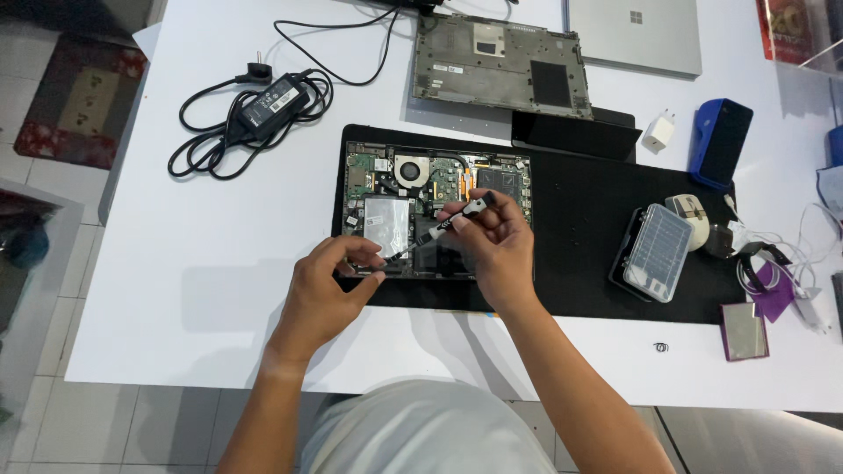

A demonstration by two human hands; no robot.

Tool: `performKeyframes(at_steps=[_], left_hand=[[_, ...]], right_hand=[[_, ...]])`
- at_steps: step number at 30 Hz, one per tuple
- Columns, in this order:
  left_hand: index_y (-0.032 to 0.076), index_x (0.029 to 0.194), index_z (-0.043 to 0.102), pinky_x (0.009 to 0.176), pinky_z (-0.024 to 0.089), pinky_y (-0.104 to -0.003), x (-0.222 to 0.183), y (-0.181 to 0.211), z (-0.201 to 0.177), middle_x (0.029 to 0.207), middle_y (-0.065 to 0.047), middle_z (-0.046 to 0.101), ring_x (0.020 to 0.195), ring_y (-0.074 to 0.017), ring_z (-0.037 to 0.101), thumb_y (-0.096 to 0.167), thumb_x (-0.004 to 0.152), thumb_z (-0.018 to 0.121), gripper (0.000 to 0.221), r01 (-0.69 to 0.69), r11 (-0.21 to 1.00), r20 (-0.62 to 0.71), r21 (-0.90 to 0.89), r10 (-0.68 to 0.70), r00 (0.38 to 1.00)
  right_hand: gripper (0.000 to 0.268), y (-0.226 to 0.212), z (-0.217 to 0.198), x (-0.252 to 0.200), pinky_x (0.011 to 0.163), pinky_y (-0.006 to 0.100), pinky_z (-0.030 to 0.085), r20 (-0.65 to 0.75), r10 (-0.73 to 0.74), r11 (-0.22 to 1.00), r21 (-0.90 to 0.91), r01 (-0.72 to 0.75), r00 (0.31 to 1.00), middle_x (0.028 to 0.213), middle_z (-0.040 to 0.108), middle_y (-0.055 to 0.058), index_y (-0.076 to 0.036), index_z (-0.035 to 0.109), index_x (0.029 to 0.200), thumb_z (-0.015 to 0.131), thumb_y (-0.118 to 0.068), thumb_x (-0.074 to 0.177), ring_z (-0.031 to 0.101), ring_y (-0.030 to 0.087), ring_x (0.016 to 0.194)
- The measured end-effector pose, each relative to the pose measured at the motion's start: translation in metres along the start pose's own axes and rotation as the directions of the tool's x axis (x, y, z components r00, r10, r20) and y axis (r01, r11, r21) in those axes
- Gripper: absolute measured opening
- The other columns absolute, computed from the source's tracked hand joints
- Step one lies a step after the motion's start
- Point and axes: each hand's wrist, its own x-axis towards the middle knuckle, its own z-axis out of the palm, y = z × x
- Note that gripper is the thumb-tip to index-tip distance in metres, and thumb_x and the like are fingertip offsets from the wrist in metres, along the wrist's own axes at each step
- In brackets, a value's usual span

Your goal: The person removes the back cover of a laptop, unscrews internal components using a screwdriver, and detaches the battery. The person then places the removed parts on the table.

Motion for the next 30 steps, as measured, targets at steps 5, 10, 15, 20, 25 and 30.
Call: performKeyframes(at_steps=[5,10,15,20,25,30], left_hand=[[0.011,0.101,0.076,0.079,0.06,-0.033,0.002,-0.006,0.006,0.087,-0.007,0.078,0.091,-0.0241,0.077,0.007,0.079,0.085,0.024,-0.071,0.997,-0.032,-0.042,0.07,0.997],[0.009,0.099,0.076,0.077,0.061,-0.034,0.008,0.005,0.015,0.084,-0.008,0.077,0.087,-0.0257,0.077,0.003,0.08,0.083,0.021,-0.1,0.992,-0.059,-0.075,0.096,0.994],[0.005,0.103,0.075,0.078,0.062,-0.041,0.028,0.018,0.037,0.085,-0.014,0.075,0.09,-0.033,0.075,0.001,0.081,0.083,0.024,-0.164,0.986,-0.001,-0.022,0.164,0.986],[0.009,0.106,0.073,0.081,0.058,-0.046,0.083,0.013,0.108,0.083,-0.01,0.074,0.09,-0.0323,0.071,-0.001,0.077,0.08,0.031,-0.338,0.94,0.147,0.05,0.328,0.933],[0.013,0.1,0.07,0.084,0.056,-0.049,0.147,0.031,0.182,0.078,-0.007,0.072,0.091,-0.0345,0.067,0.003,0.071,0.078,0.032,-0.551,0.827,0.233,0.112,0.517,0.824],[0.011,0.108,0.069,0.063,0.051,-0.051,0.215,0.031,0.241,0.084,-0.005,0.067,0.1,-0.032,0.056,-0.003,0.087,0.063,0.026,-0.544,0.801,0.352,0.25,0.448,0.822]], right_hand=[[0.044,-0.005,-0.003,-0.002,0.086,0.04,0.067,-0.035,-0.007,1.0,0.021,0.007,0.999,0.111,0.073,0.03,0.006,0.052,0.13,0.07,0.006,0.09,0.076,0.034,0.1],[0.047,-0.005,-0.022,-0.008,0.084,0.04,0.068,-0.181,-0.029,0.998,0.044,0.038,0.983,0.108,0.073,0.028,0.005,0.053,0.132,0.073,0.006,0.089,0.077,0.033,0.097],[0.041,0.01,-0.082,-0.02,0.067,0.029,0.066,-0.488,0.058,0.993,0.119,0.0,0.871,0.094,0.072,0.019,0.004,0.057,0.133,0.071,-0.001,0.095,0.074,0.025,0.08],[0.055,0.025,-0.137,-0.058,0.052,0.025,0.057,-0.684,0.035,0.997,-0.025,-0.072,0.729,0.082,0.063,0.012,-0.004,0.05,0.146,0.072,-0.006,0.096,0.062,0.019,0.064],[0.049,0.03,-0.158,-0.085,0.047,0.027,0.055,-0.79,-0.057,0.977,-0.171,-0.13,0.611,0.078,0.056,0.009,-0.006,0.054,0.138,0.076,-0.012,0.095,0.057,0.018,0.058],[0.045,0.022,-0.153,-0.092,0.054,0.022,0.039,-0.759,-0.129,0.97,-0.231,-0.079,0.639,0.07,0.034,-0.005,-0.006,0.053,0.139,0.067,-0.014,0.097,0.038,0.005,0.058]])
